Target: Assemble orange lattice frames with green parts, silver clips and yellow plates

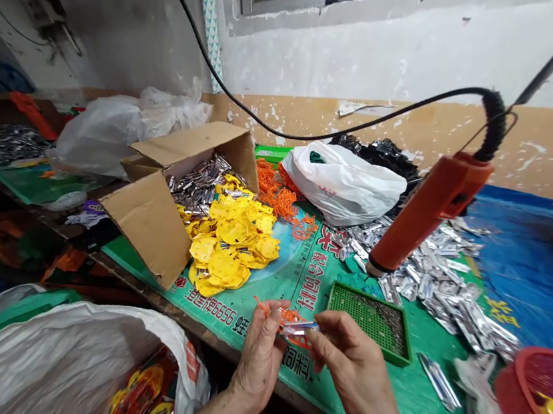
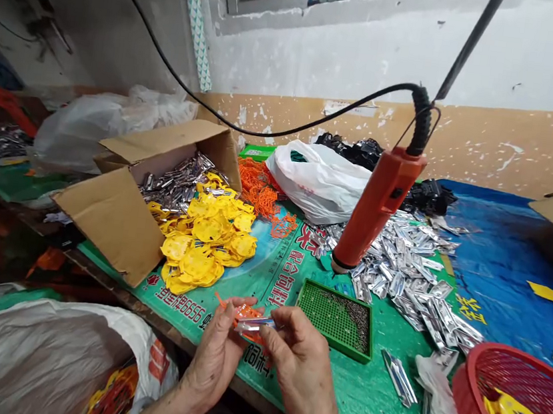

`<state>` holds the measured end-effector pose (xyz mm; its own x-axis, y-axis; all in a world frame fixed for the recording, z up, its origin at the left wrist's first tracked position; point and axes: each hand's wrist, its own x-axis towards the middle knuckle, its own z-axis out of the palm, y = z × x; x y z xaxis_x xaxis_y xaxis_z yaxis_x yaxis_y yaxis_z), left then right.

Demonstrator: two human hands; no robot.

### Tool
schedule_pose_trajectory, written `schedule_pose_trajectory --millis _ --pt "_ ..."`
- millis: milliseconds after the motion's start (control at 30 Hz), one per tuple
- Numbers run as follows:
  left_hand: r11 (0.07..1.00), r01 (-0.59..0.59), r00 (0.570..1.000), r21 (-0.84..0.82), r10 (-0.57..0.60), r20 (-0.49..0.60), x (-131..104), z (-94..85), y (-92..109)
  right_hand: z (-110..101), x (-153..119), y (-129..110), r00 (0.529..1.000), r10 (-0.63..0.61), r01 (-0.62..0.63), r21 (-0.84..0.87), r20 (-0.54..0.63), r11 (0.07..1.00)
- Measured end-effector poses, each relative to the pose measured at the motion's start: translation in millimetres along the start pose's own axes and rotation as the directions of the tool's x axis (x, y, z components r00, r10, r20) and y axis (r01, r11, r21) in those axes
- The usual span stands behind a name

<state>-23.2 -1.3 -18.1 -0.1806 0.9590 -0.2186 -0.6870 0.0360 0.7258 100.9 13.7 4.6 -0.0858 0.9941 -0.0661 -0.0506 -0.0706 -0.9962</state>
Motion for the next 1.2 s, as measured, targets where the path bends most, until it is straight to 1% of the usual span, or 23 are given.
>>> schedule_pose_trajectory --millis 100,133,200,300,400,500,633,733,800,867,933,967,1000,1033,1067,1100,1133,1167,1200 --pt "0.997 0.027 0.997 -0.078 -0.033 -0.068 2.9 2.4 0.6 -2.8 -1.0 2.7 0.989 -0.149 0.151 -0.21 0.025 0.966" --pt "0.995 0.041 0.995 -0.092 -0.049 -0.085 4.2 2.9 0.3 -3.2 -1.2 2.6 0.983 -0.181 0.182 -0.266 0.028 0.947" --pt "0.993 0.055 0.993 -0.103 -0.065 -0.102 6.3 3.4 -0.8 -3.3 -1.5 2.0 0.982 -0.187 0.185 -0.334 0.028 0.924" --pt "0.993 0.059 0.991 -0.099 -0.07 -0.111 8.2 3.1 -3.2 -2.7 -2.3 2.3 0.995 -0.093 0.099 -0.333 0.033 0.938" --pt "0.993 0.073 0.989 -0.092 -0.084 -0.121 9.1 2.9 -5.7 -1.9 -2.6 4.4 0.997 0.062 -0.053 -0.221 0.038 0.974" --pt "0.995 0.072 0.99 -0.076 -0.08 -0.119 9.3 3.5 -7.4 -1.0 -1.6 5.0 0.977 0.201 -0.193 -0.104 0.073 0.976" --pt "0.998 0.048 0.997 -0.03 -0.05 -0.063 8.5 4.7 -6.9 -0.1 1.3 1.0 0.965 0.247 -0.243 -0.057 0.091 0.968" --pt "0.997 0.07 0.997 -0.023 -0.071 -0.021 8.1 5.2 -5.8 -0.6 3.1 0.0 0.962 0.259 -0.256 -0.046 0.091 0.966" --pt "0.996 0.089 0.996 -0.014 -0.089 0.007 8.4 4.7 -5.4 -2.2 3.3 2.6 0.967 0.242 -0.239 -0.051 0.078 0.97" --pt "0.996 0.093 0.995 0.014 -0.093 0.031 8.9 3.1 -4.3 -5.1 2.1 6.8 0.981 0.188 -0.184 -0.076 0.052 0.98" --pt "0.995 0.053 0.998 0.081 -0.056 0.028 8.7 0.2 -0.3 -9.1 -0.5 10.3 0.997 0.079 -0.076 -0.138 0.019 0.987" --pt "0.989 0.005 1.0 0.151 -0.006 0.009 8.1 -1.8 3.4 -11.5 -2.0 11.3 1.0 0.005 -0.003 -0.184 0.006 0.983" --pt "0.967 -0.063 0.997 0.248 0.07 -0.021 6.8 -4.0 8.3 -14.0 -3.6 11.7 0.997 -0.078 0.076 -0.234 -0.001 0.969" --pt "0.916 -0.144 0.983 0.373 0.175 -0.049 4.8 -6.4 14.5 -16.4 -5.1 11.6 0.987 -0.162 0.155 -0.284 -0.003 0.946" --pt "0.832 -0.218 0.957 0.51 0.284 -0.053 2.0 -8.7 21.5 -18.6 -6.4 11.0 0.971 -0.238 0.225 -0.332 0.0 0.916" --pt "0.727 -0.286 0.921 0.625 0.388 -0.031 -1.4 -10.7 28.8 -20.6 -7.4 10.3 0.953 -0.302 0.284 -0.374 0.012 0.883" --pt "0.624 -0.36 0.89 0.693 0.452 0.055 -5.1 -12.4 35.9 -22.2 -8.3 9.6 0.935 -0.355 0.336 -0.408 0.031 0.849" --pt "0.546 -0.408 0.889 0.732 0.419 0.183 -8.9 -13.6 42.3 -23.4 -8.9 9.1 0.916 -0.397 0.38 -0.432 0.055 0.818" --pt "0.475 -0.452 0.886 0.755 0.339 0.317 -12.2 -14.0 47.3 -24.1 -9.5 8.9 0.899 -0.431 0.42 -0.449 0.083 0.789"
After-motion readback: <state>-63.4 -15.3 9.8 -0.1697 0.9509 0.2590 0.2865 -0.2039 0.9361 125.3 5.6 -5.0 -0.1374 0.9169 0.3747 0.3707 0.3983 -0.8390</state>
